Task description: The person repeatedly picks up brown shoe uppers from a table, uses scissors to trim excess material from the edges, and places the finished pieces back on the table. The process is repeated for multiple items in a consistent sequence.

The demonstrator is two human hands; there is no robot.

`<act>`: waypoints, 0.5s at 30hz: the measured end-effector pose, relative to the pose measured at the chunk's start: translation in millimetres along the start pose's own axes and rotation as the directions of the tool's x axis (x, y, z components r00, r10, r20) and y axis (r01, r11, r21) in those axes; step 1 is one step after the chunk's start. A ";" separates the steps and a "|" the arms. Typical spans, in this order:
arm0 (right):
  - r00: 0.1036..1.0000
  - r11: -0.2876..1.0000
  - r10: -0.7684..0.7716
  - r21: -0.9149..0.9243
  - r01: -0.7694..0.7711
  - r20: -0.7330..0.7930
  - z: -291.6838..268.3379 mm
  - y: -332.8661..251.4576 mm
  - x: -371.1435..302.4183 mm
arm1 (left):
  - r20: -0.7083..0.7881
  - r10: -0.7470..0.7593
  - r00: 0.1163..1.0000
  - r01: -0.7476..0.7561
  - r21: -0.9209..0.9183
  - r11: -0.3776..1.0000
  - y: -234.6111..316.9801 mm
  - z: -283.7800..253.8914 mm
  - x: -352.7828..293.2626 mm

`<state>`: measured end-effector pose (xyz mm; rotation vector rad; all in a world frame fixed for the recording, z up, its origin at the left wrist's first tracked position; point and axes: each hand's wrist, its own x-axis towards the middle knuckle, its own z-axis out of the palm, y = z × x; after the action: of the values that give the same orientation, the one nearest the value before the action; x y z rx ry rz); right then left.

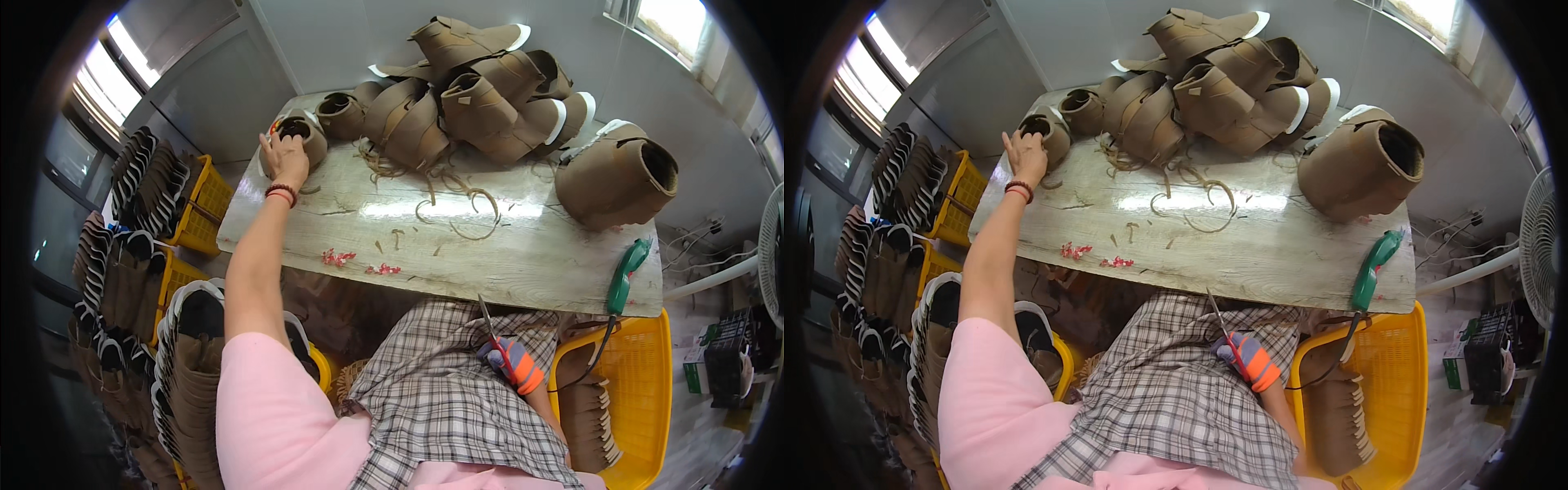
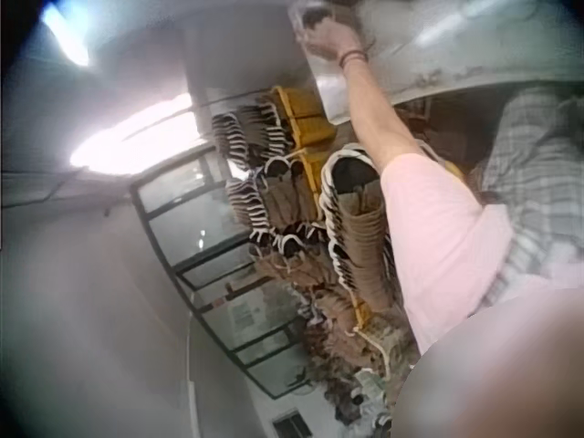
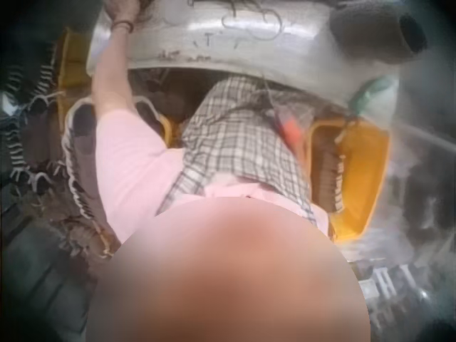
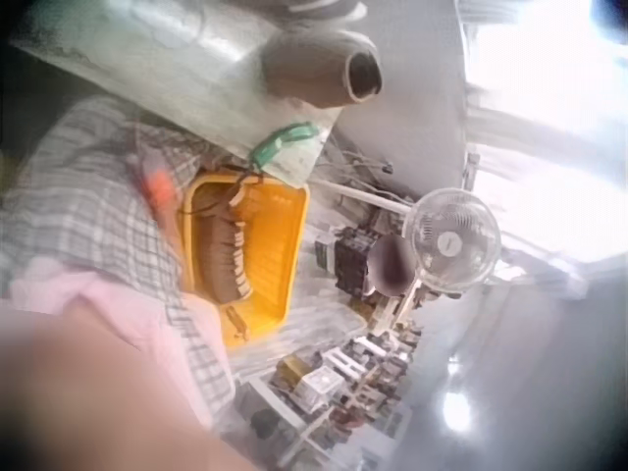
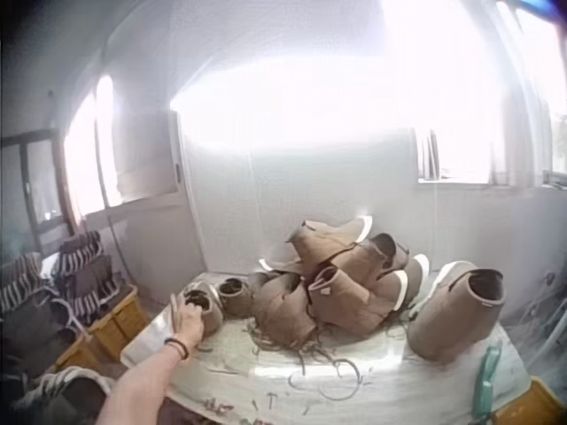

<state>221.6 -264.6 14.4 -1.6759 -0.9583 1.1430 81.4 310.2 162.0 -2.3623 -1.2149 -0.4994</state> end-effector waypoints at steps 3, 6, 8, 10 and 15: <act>1.000 0.998 -0.012 -0.054 0.012 -0.013 0.4 1.0 3.3 | -0.295 0.279 0.914 -0.353 -0.236 0.906 -7.6 -17.1 -10.0; 0.999 0.993 0.034 -0.113 -0.036 -0.022 0.1 0.7 3.9 | -0.362 0.260 0.895 -0.423 -0.506 0.751 0.5 -52.3 -7.4; 0.999 0.980 0.039 -0.193 -0.044 -0.031 0.7 -2.5 0.8 | -0.475 0.097 0.874 -0.333 -0.443 0.832 -13.5 -87.2 -2.9; 0.998 0.989 -0.023 -0.148 0.014 -0.060 1.6 -10.7 -8.3 | -0.299 -0.273 0.914 -0.064 -0.773 0.631 -31.7 -127.8 -8.3; 0.970 0.962 0.208 0.204 -0.180 -0.128 -14.5 -58.3 -41.1 | -0.011 -0.425 0.905 -0.228 -0.856 -0.464 -45.3 -200.3 -90.9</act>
<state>216.8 -286.5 83.6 -1.6982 -0.5809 1.1792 -29.4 166.9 294.6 -2.6721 -0.5337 -3.3477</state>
